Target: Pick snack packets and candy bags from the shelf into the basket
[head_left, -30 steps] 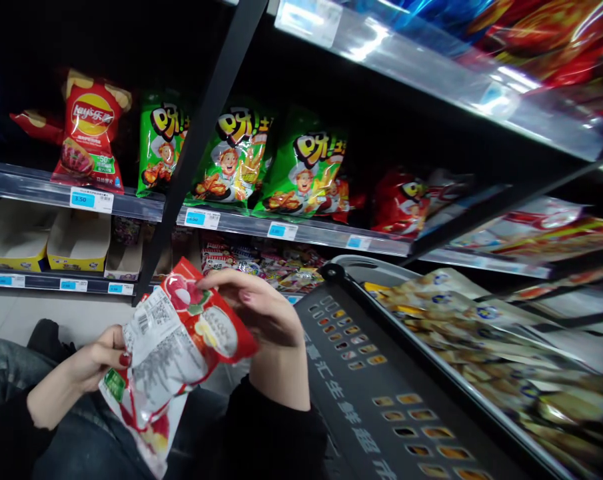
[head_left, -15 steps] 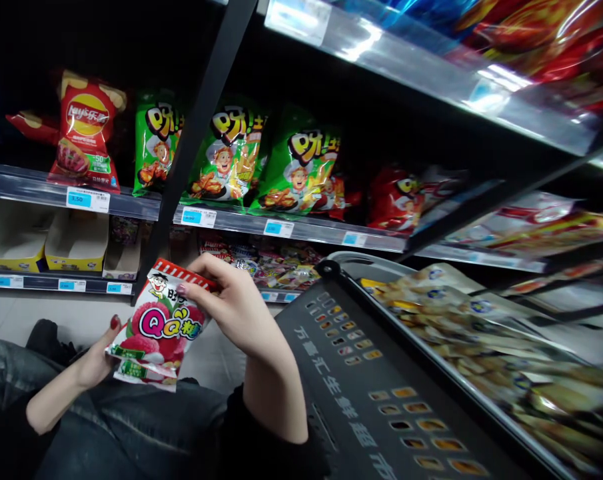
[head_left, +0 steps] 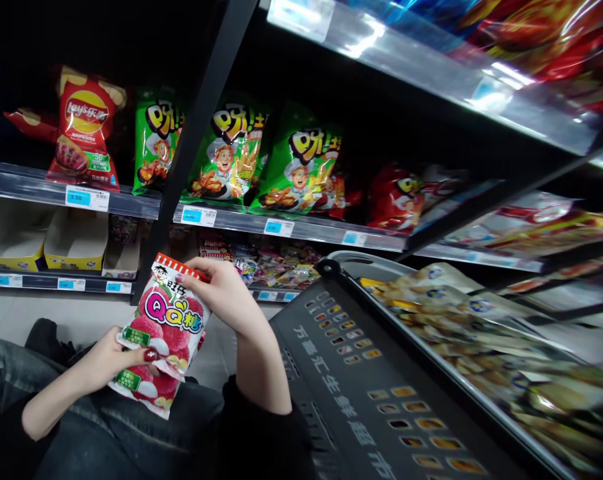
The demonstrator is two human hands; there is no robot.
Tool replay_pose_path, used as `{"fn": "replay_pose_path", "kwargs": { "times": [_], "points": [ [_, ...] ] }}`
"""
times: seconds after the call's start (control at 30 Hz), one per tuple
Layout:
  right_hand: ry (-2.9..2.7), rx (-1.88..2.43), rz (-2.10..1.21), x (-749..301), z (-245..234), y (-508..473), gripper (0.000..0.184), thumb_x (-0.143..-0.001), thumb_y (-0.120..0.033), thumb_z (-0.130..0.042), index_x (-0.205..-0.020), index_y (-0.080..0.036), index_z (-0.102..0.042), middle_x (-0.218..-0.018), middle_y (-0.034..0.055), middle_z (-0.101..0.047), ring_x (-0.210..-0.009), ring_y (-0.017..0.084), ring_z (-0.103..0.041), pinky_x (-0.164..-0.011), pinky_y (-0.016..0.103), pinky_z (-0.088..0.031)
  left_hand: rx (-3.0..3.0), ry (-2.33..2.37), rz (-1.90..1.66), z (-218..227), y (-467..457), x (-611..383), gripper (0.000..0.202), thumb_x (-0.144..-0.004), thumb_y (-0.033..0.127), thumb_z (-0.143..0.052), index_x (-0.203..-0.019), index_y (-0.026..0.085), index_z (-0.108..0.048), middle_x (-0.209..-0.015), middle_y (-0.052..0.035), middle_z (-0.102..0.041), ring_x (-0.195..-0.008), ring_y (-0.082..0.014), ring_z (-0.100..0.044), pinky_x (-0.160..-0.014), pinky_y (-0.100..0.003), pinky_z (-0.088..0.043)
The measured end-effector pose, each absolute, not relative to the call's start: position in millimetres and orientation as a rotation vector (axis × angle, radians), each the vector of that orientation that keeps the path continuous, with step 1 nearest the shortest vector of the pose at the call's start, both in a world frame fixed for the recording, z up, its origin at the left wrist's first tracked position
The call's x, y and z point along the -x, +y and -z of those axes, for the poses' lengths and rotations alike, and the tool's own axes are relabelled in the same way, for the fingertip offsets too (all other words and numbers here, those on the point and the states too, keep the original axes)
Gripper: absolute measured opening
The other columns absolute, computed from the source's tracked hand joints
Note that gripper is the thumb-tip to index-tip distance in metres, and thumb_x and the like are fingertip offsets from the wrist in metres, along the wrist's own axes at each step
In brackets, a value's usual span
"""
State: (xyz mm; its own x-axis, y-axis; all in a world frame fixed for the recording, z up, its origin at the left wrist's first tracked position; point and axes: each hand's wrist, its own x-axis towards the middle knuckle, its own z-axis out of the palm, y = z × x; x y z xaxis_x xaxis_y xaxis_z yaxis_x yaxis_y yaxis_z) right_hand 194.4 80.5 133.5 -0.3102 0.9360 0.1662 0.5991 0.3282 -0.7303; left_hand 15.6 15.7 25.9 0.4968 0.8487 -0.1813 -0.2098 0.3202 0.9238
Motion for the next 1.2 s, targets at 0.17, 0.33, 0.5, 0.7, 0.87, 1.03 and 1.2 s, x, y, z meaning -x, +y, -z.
{"fn": "replay_pose_path", "kwargs": {
  "times": [0.17,0.33,0.5,0.7,0.87,1.03,1.2],
  "points": [
    [-2.013,1.432,-0.782,-197,-115,99,0.014,-0.071,-0.025,-0.056,-0.072,-0.014,-0.064,-0.071,0.0043,-0.066,-0.066,0.017,-0.059,-0.054,0.024,-0.041,-0.994,0.815,-0.851,-29,13,-16,0.014,-0.070,0.025,-0.065,-0.066,0.013,-0.071,-0.069,-0.0038,-0.072,-0.070,-0.0218,-0.065,-0.068,-0.028,-0.049],
    [-1.985,1.398,-0.945,-197,-102,110,0.015,-0.071,-0.027,-0.056,-0.070,-0.014,-0.063,-0.068,0.0041,-0.066,-0.066,0.017,-0.060,-0.053,0.023,-0.042,-0.948,0.798,-0.859,-27,12,-17,0.014,-0.070,0.024,-0.064,-0.068,0.012,-0.071,-0.073,-0.0056,-0.072,-0.072,-0.0233,-0.065,-0.069,-0.030,-0.050],
    [-1.846,1.333,-1.080,-197,-108,105,0.014,-0.068,-0.027,-0.060,-0.069,-0.013,-0.061,-0.064,0.0016,-0.062,-0.058,0.014,-0.057,-0.050,0.022,-0.041,-0.932,0.801,-0.857,-22,16,-16,0.018,-0.070,0.028,-0.065,-0.067,0.011,-0.070,-0.072,-0.0071,-0.072,-0.071,-0.0229,-0.064,-0.071,-0.032,-0.049],
    [-1.809,1.124,-1.210,-199,-134,82,0.013,-0.065,-0.026,-0.066,-0.067,-0.014,-0.060,-0.063,-0.0007,-0.060,-0.054,0.011,-0.054,-0.047,0.021,-0.040,-0.886,0.854,-0.869,-18,25,-18,0.019,-0.068,0.029,-0.067,-0.074,0.011,-0.069,-0.071,-0.0063,-0.072,-0.071,-0.0240,-0.065,-0.073,-0.035,-0.049],
    [-1.945,1.006,-1.128,-196,-146,67,0.004,-0.066,-0.018,-0.065,-0.065,-0.014,-0.064,-0.065,-0.0003,-0.062,-0.060,0.011,-0.055,-0.054,0.022,-0.042,-0.862,0.816,-0.909,-17,25,-19,0.024,-0.066,0.025,-0.069,-0.086,0.012,-0.068,-0.081,-0.0074,-0.073,-0.076,-0.0253,-0.066,-0.079,-0.038,-0.047],
    [-1.956,0.954,-1.069,-194,-148,63,0.003,-0.070,-0.018,-0.064,-0.068,-0.015,-0.065,-0.067,0.0006,-0.063,-0.061,0.012,-0.055,-0.055,0.023,-0.043,-0.877,0.751,-0.916,-18,25,-16,0.024,-0.066,0.024,-0.069,-0.087,0.013,-0.068,-0.085,-0.0084,-0.073,-0.081,-0.0260,-0.065,-0.081,-0.039,-0.046],
    [-2.044,0.485,-0.998,-196,-142,69,0.006,-0.072,-0.025,-0.066,-0.069,-0.022,-0.069,-0.061,0.0010,-0.063,-0.067,0.015,-0.052,-0.068,0.032,-0.041,-0.746,0.332,-0.814,-9,25,-9,0.050,-0.052,0.029,-0.078,-0.097,0.013,-0.065,-0.102,-0.0115,-0.068,-0.102,-0.0302,-0.056,-0.092,-0.041,-0.037]
  ]
}}
